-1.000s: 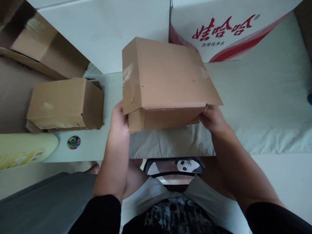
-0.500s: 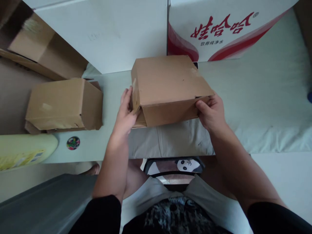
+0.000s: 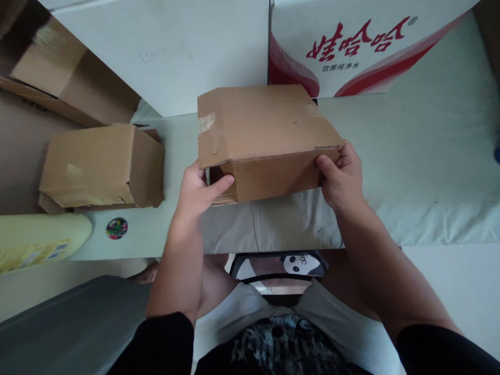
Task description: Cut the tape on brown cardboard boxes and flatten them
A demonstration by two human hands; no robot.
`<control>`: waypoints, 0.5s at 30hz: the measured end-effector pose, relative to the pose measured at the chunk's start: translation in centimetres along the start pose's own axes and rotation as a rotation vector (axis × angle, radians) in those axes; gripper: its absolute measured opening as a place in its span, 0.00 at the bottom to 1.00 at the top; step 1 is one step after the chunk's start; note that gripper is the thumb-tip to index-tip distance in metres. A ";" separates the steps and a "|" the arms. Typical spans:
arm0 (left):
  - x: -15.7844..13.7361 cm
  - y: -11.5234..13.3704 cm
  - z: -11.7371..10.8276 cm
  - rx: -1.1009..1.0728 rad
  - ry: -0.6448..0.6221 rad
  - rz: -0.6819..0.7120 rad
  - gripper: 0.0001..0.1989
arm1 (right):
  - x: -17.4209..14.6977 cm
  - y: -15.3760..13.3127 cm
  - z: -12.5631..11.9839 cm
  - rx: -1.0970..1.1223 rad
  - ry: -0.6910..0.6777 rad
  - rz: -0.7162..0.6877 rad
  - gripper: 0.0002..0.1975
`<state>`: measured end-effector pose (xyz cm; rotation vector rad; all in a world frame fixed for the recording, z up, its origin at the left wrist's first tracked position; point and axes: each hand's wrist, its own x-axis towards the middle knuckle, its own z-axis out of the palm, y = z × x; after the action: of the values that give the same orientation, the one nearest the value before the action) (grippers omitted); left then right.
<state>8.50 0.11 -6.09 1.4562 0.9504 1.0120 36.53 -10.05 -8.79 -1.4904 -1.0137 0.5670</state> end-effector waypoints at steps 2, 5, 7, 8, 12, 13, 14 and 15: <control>0.1 0.4 0.1 0.059 0.053 0.044 0.20 | 0.0 0.0 0.0 -0.015 -0.004 0.016 0.18; 0.1 1.2 0.3 0.079 0.127 0.032 0.18 | 0.2 0.0 0.1 0.030 0.001 0.064 0.18; -0.1 1.7 0.2 0.089 0.079 0.017 0.17 | 0.3 0.0 0.1 0.082 0.024 0.113 0.18; -0.3 1.9 0.1 0.076 0.029 0.010 0.17 | 0.4 0.0 0.1 0.112 0.042 0.138 0.18; -0.7 1.7 -0.2 -0.082 -0.112 0.003 0.22 | 0.6 -0.3 0.1 0.322 0.099 0.231 0.20; -0.7 1.5 -0.1 -0.134 -0.091 0.031 0.24 | 0.6 -0.4 0.1 0.389 0.106 0.255 0.21; -0.6 1.4 -0.1 -0.181 -0.056 0.069 0.26 | 0.6 -0.4 0.0 0.447 0.120 0.273 0.22; -0.4 1.3 -0.1 -0.216 -0.007 0.109 0.26 | 0.6 -0.5 0.0 0.489 0.140 0.283 0.22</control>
<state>8.36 -0.41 -4.80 1.3409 0.7385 1.1514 36.68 -9.59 -8.21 -1.2169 -0.5060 0.8326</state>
